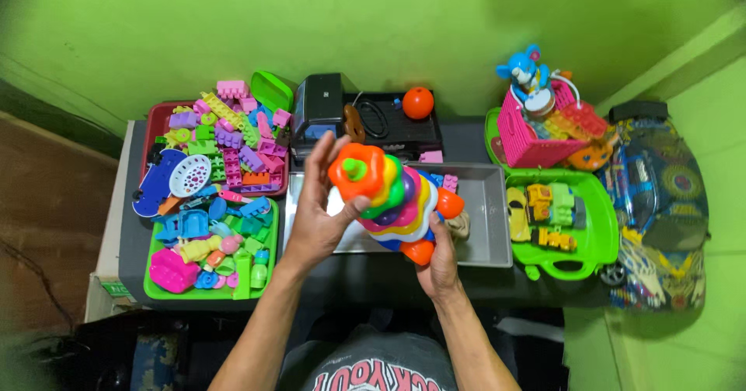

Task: The person assembles a multi-part stacking toy by hand. They pick up individual plastic rings and a central cone, then fit the rings onto the cone in sequence, completing the stack and placing it on the table.

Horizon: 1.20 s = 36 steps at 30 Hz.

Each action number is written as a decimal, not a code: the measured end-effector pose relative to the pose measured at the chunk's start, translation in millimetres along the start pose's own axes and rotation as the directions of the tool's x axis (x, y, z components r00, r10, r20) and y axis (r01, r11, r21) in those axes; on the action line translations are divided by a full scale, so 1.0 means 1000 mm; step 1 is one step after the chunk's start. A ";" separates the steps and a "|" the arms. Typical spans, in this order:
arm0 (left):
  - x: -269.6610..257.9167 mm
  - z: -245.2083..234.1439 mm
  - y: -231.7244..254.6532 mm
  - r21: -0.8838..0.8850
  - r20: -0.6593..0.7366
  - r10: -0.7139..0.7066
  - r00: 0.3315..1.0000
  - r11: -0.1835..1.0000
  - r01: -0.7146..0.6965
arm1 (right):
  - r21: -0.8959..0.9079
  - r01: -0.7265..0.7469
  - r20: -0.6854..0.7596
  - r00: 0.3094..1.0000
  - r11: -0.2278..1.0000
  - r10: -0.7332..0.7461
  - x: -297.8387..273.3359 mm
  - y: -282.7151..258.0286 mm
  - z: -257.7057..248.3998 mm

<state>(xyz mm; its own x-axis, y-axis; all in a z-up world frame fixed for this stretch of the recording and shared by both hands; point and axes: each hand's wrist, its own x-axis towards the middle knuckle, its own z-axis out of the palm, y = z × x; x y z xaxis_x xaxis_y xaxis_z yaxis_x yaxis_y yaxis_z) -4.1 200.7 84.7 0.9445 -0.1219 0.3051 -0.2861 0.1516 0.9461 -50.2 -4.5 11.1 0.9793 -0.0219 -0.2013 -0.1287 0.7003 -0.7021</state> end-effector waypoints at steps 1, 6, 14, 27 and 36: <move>0.003 0.007 -0.005 0.001 -0.011 -0.015 1.000 1.000 0.015 | 0.034 -0.017 0.015 1.000 0.999 0.016 0.002 -0.007 -0.002; -0.018 0.023 -0.051 0.192 -0.022 -0.082 0.996 0.978 0.084 | 0.075 -0.042 0.109 0.993 0.996 0.033 0.014 -0.030 -0.029; -0.064 0.011 -0.094 -0.572 -0.155 -0.681 0.716 0.653 0.497 | -0.016 -0.512 0.223 0.836 0.859 0.502 0.052 -0.022 -0.056; -0.084 -0.012 -0.143 -0.821 -0.195 -0.648 0.737 0.518 0.238 | -0.934 0.350 0.298 0.878 0.078 -0.375 0.210 -0.004 -0.037; -0.065 -0.064 -0.137 -0.776 -0.249 -0.646 0.722 0.579 0.250 | -0.850 0.167 0.365 0.870 -0.500 -0.330 0.291 0.002 -0.033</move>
<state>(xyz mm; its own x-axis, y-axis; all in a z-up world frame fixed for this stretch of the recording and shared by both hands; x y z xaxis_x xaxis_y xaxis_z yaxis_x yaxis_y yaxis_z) -15.9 250.7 -71.9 0.9067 0.0585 -0.4177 0.1961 0.8183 0.5403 229.5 -33.6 -71.5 0.9519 0.0105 0.3062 0.0952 -0.9601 -0.2630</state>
